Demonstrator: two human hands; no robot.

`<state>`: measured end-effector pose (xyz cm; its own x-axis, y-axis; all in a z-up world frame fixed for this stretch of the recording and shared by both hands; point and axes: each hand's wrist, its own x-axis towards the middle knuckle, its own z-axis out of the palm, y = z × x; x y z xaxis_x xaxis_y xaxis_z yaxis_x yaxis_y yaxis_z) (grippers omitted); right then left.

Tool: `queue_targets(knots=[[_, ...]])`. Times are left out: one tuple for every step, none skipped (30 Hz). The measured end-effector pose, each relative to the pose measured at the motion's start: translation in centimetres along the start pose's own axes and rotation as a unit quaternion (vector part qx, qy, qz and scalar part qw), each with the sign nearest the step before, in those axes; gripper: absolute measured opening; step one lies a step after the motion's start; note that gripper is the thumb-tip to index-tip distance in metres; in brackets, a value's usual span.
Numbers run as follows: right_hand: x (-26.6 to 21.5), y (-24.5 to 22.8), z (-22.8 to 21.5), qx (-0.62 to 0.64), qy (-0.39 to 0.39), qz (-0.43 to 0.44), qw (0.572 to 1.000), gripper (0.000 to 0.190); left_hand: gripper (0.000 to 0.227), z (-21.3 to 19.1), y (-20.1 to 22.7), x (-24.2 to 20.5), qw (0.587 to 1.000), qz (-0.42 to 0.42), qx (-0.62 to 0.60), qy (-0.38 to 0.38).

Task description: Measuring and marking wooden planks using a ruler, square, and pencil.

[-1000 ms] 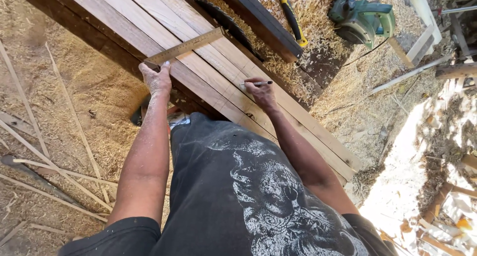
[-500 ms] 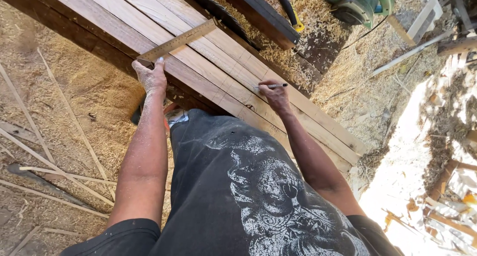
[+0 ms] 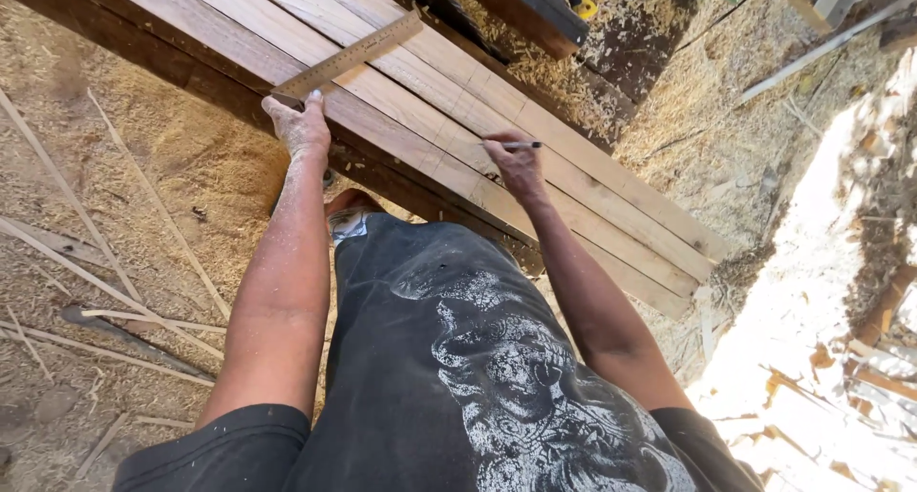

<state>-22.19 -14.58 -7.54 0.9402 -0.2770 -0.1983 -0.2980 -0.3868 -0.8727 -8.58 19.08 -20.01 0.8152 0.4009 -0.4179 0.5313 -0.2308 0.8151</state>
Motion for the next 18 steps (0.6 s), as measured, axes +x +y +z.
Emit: queue_targets(knots=[[-0.6,-0.8,0.4,0.000,0.002,0.002,1.000,0.020,0.098,0.1,-0.1,-0.2,1.000,0.000,0.001,-0.002],[-0.5,-1.8,1.1,-0.012,0.018,0.012,1.000,0.020,0.099,0.0,0.2,0.2,1.000,0.019,0.006,0.008],[-0.4,-2.8,1.9,-0.024,0.034,0.022,0.999,0.020,0.100,-0.1,0.4,0.6,0.999,0.037,0.011,0.018],[-0.3,-2.8,2.3,-0.023,0.033,0.026,0.999,0.020,0.100,-0.8,1.3,-0.3,0.999,0.035,0.014,0.018],[-0.2,-2.7,2.7,-0.022,0.035,0.025,0.999,0.020,0.088,-1.4,2.1,-1.2,1.000,-0.008,0.014,-0.010],[0.3,-2.8,3.0,-0.022,0.040,0.021,0.999,0.021,0.078,-1.8,3.3,-1.9,0.998,-0.049,0.010,-0.037],[0.1,-2.8,3.1,-0.022,0.040,0.022,0.999,0.021,0.078,-1.5,2.4,-1.3,0.998,-0.048,0.012,-0.038],[0.2,-2.9,3.2,-0.034,0.048,0.030,0.998,0.021,0.084,-1.1,1.7,-0.5,0.999,-0.024,0.019,-0.028],[0.3,-3.0,3.3,-0.047,0.055,0.039,0.997,0.021,0.091,-0.7,0.9,0.2,0.999,0.000,0.028,-0.019],[0.3,-2.6,3.3,-0.049,0.054,0.039,0.997,0.021,0.091,-0.7,1.2,-0.1,0.999,-0.001,0.026,-0.020],[0.3,-2.1,3.3,-0.033,0.052,0.023,0.998,0.021,0.089,-0.8,1.4,-0.4,1.000,-0.005,0.014,-0.015],[0.4,-1.7,3.4,-0.017,0.049,0.007,0.999,0.021,0.087,-0.9,1.7,-0.6,1.000,-0.010,0.002,-0.009],[0.6,-1.5,3.4,-0.019,0.046,0.006,0.999,0.021,0.087,-1.1,1.9,-0.8,1.000,-0.012,0.000,-0.008],[0.6,-1.3,3.4,-0.030,0.046,0.003,0.998,0.020,0.084,-1.3,2.1,-1.0,1.000,-0.023,-0.003,-0.018],[0.6,-1.0,3.4,-0.042,0.046,-0.001,0.998,0.020,0.081,-1.5,2.3,-1.3,0.999,-0.034,-0.007,-0.029],[0.2,-1.3,3.0,-0.042,0.047,0.001,0.998,0.020,0.081,-1.3,1.7,-0.9,0.999,-0.035,-0.006,-0.031],[-0.1,-1.6,2.7,-0.060,0.053,0.002,0.997,0.020,0.085,-1.1,1.1,-0.6,1.000,-0.008,-0.004,-0.021],[-0.3,-1.9,2.2,-0.077,0.060,0.001,0.995,0.020,0.089,-0.6,0.7,-0.2,1.000,0.021,-0.005,-0.012]])
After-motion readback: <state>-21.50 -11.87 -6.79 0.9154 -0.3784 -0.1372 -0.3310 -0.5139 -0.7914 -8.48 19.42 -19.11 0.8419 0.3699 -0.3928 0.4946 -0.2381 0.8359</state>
